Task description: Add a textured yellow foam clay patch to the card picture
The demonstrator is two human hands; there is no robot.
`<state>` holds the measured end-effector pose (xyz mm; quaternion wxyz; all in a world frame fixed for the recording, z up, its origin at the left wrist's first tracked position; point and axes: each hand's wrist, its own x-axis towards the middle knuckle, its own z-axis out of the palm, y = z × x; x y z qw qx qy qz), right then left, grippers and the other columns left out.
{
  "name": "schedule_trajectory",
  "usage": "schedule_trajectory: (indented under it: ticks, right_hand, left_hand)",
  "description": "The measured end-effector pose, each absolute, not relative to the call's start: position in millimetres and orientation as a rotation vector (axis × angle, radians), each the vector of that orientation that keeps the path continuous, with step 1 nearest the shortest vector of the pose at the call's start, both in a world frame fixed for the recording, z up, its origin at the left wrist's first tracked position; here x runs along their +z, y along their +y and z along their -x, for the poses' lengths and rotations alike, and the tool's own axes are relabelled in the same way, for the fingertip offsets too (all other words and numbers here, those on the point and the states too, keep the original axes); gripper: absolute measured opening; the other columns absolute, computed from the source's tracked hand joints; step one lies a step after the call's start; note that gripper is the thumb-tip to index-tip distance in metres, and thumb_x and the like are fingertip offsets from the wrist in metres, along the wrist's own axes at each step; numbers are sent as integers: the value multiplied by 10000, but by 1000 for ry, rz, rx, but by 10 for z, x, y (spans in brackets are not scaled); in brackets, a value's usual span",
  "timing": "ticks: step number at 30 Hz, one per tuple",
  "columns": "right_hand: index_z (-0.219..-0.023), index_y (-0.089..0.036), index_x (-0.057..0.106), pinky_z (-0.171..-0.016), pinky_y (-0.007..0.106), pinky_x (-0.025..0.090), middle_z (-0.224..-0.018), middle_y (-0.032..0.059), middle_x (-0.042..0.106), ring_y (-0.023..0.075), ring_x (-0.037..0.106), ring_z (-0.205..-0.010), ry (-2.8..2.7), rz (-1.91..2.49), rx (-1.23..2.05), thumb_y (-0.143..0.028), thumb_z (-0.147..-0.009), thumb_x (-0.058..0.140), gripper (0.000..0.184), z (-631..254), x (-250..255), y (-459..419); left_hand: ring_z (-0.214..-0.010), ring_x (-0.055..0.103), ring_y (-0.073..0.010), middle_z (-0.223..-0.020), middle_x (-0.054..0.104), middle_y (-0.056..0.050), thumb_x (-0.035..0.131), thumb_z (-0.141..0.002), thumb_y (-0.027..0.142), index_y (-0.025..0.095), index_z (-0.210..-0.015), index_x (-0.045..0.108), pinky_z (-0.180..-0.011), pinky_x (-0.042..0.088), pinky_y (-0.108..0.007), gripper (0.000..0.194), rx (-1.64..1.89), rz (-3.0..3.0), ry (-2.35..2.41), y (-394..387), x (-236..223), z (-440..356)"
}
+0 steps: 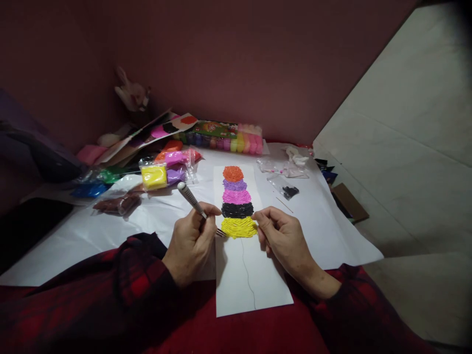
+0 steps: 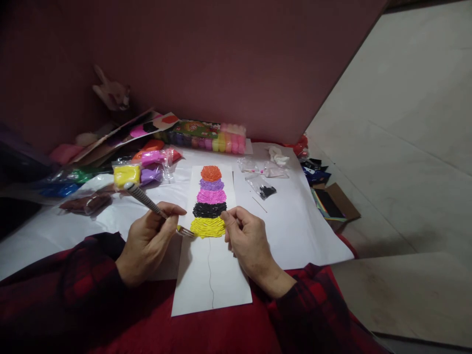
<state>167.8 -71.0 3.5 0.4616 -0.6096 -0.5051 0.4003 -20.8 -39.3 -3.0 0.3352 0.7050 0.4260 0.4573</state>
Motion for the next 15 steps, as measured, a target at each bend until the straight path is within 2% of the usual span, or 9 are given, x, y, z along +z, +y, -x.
schedule_trajectory:
  ticks: [8, 15]
  right_hand:
    - [-723, -178, 555, -310, 152, 322, -456, -72, 484, 48, 419, -321, -1248, 1494, 981, -391, -899, 547, 277, -1676, 32, -708]
    - [-725, -178, 552, -313, 150, 318, -457, -73, 485, 45, 419, -322, -1254, 1494, 973, -389, -902, 544, 276, -1676, 36, -718]
  left_hand:
    - [-513, 407, -96, -616, 463, 39, 418, -895, 192, 171, -924, 571, -497, 353, -231, 157, 1109, -1887, 1106, -386, -51, 204]
    - [-470, 351, -86, -571, 395, 60, 427, -879, 178, 171, -901, 566, -459, 324, -217, 141, 1113, -1870, 1146, -390, -35, 192]
